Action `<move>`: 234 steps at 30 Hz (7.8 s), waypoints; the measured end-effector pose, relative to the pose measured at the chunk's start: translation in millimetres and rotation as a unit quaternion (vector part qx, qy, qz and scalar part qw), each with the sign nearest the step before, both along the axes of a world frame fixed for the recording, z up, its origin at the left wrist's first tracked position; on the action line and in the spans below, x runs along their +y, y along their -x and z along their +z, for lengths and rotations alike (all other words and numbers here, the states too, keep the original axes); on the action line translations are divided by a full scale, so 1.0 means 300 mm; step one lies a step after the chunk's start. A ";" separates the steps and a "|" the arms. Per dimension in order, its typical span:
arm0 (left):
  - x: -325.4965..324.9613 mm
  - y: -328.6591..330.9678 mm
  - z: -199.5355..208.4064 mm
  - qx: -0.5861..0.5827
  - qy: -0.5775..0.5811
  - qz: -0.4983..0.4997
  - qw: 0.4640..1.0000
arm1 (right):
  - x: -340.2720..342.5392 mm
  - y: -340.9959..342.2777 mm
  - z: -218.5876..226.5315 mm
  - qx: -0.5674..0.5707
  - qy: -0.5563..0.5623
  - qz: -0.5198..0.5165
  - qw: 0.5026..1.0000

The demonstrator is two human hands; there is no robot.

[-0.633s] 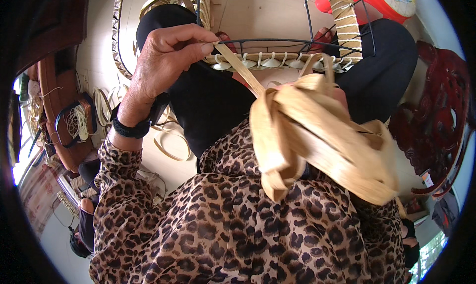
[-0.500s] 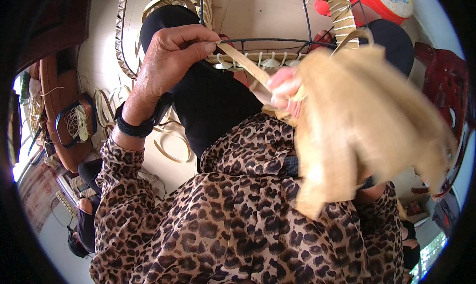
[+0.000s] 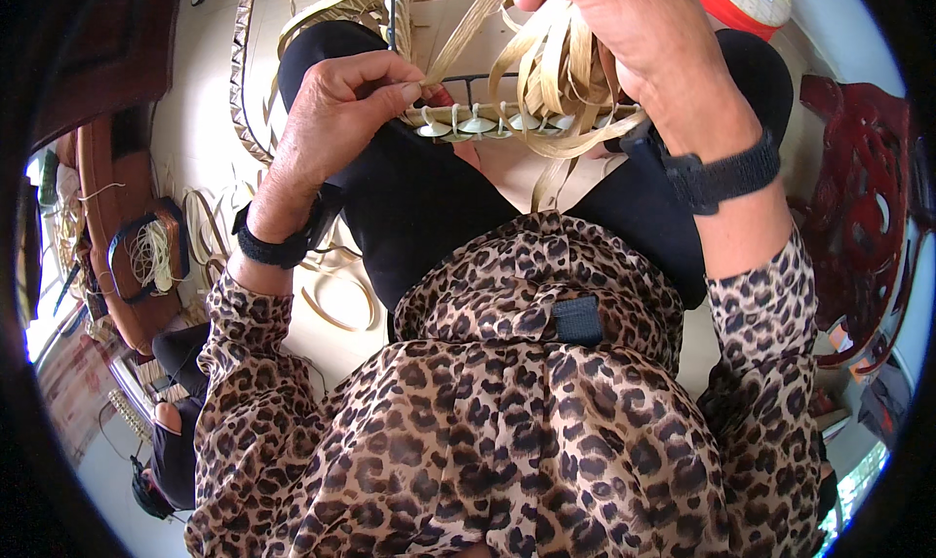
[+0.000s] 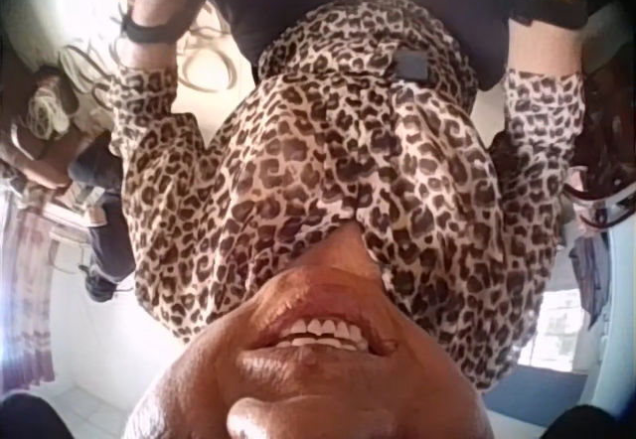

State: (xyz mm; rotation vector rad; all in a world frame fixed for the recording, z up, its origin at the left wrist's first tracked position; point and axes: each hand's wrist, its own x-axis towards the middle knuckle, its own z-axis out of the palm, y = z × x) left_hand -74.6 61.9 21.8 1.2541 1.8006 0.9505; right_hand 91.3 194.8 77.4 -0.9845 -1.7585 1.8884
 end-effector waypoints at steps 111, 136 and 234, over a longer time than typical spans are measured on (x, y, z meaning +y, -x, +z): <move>-0.031 -0.100 0.040 0.400 -0.139 -0.109 0.899 | 0.107 0.173 -0.225 -0.203 -0.357 0.449 0.794; -0.152 -0.202 0.037 0.322 -0.155 0.171 0.918 | 0.050 0.286 -0.272 -0.102 -0.289 0.606 0.734; -0.165 -0.242 -0.023 0.002 0.037 0.193 0.981 | -0.001 0.256 -0.323 0.154 -0.362 0.562 0.728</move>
